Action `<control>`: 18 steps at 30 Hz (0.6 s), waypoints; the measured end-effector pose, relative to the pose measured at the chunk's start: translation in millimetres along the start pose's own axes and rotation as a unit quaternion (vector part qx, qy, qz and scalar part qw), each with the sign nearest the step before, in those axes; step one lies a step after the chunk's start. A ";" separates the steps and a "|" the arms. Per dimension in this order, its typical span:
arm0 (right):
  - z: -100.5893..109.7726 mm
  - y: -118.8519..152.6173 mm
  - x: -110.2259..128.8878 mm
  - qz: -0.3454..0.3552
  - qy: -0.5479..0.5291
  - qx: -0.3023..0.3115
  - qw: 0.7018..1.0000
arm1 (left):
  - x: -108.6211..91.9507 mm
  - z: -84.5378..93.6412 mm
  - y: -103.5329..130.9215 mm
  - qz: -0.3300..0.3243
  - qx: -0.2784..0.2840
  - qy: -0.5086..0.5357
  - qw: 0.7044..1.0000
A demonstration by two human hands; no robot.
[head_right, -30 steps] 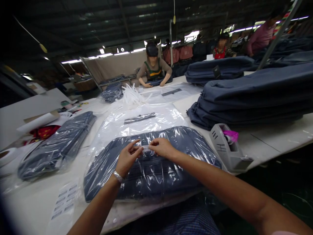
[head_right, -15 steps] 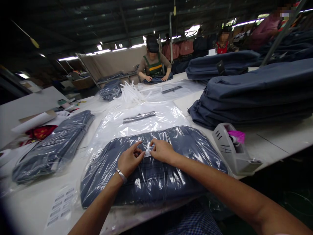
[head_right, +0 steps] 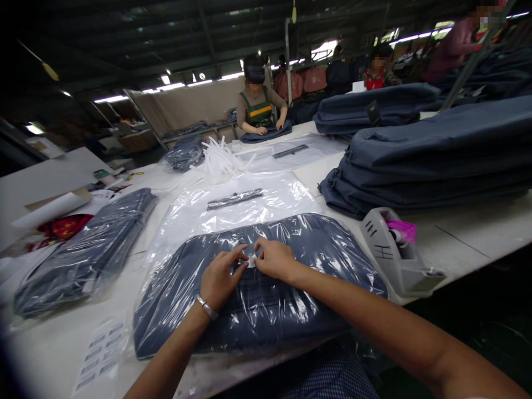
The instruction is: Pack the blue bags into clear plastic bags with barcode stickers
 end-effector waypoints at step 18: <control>7.6 25.8 9.6 0.107 0.275 0.073 0.953 | 8.4 -13.3 12.8 -0.111 0.086 -0.076 0.987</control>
Point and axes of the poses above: each hand's wrist, its own y-axis away from the middle knuckle, its own z-axis out of the back of the hand, x = y × z, the point moved 1 cm from there along -y, towards the middle knuckle, and after that the axes turned 10 degrees about -y, right-handed, at the moved point
